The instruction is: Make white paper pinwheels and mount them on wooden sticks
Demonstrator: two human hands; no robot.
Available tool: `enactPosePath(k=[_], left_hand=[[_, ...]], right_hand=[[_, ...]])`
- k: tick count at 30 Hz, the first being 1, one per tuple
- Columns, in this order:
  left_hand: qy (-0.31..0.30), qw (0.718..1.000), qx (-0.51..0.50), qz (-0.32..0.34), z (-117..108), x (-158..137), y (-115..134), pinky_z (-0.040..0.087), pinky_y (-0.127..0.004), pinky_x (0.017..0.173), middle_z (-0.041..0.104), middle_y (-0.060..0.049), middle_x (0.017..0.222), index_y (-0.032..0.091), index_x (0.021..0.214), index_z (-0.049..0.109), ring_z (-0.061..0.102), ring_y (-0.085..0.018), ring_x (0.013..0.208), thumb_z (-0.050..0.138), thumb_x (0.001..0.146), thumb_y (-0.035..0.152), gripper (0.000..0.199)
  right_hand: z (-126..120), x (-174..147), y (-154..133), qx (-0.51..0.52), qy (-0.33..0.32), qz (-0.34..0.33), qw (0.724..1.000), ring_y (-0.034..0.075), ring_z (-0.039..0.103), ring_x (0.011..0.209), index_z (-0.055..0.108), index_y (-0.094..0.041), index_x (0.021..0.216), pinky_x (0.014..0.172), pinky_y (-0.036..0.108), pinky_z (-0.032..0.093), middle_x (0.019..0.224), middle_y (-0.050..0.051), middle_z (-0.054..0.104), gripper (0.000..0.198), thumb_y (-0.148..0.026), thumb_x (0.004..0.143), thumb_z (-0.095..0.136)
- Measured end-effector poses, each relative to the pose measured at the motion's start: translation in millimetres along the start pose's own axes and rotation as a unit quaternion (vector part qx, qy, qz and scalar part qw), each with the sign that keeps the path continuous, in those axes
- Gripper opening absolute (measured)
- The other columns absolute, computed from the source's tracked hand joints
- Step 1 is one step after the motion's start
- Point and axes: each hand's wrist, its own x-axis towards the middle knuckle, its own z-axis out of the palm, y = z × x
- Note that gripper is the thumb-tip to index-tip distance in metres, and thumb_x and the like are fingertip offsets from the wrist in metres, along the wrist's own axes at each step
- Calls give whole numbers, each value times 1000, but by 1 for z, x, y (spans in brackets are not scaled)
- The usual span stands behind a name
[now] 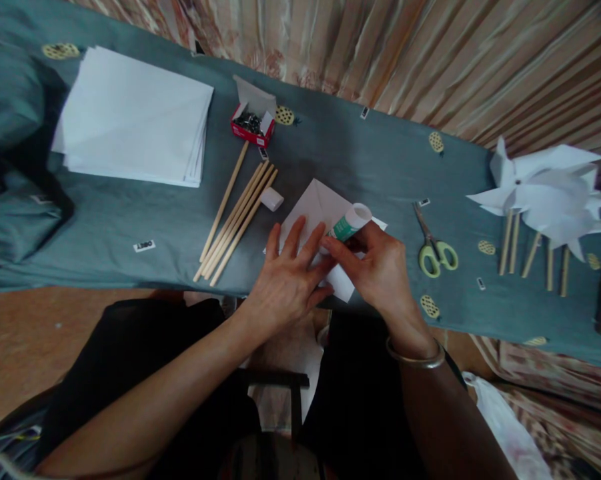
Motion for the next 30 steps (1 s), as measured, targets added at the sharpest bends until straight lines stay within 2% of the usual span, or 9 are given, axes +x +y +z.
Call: enactPosePath(k=[18,30], left_hand=[[-3,1000,-7,0,0,-1,-1,16,-68,112,35,-9,153,33,131,53,20,-41,144,58,86,49,49],[3,1000,-9,-2,2,-2,-1,14,-67,113,33,-8,155,34,135,51,19,-40,144,56,87,50,51]], right_hand=[[-6,-5,6,-17,6,13,1000,16,61,60,63,-21,84,56,29,45,72,1,69,27,-48,81,65],[-6,-6,12,-21,43,20,999,17,61,60,61,-23,84,58,31,46,70,-1,67,29,-51,79,65]])
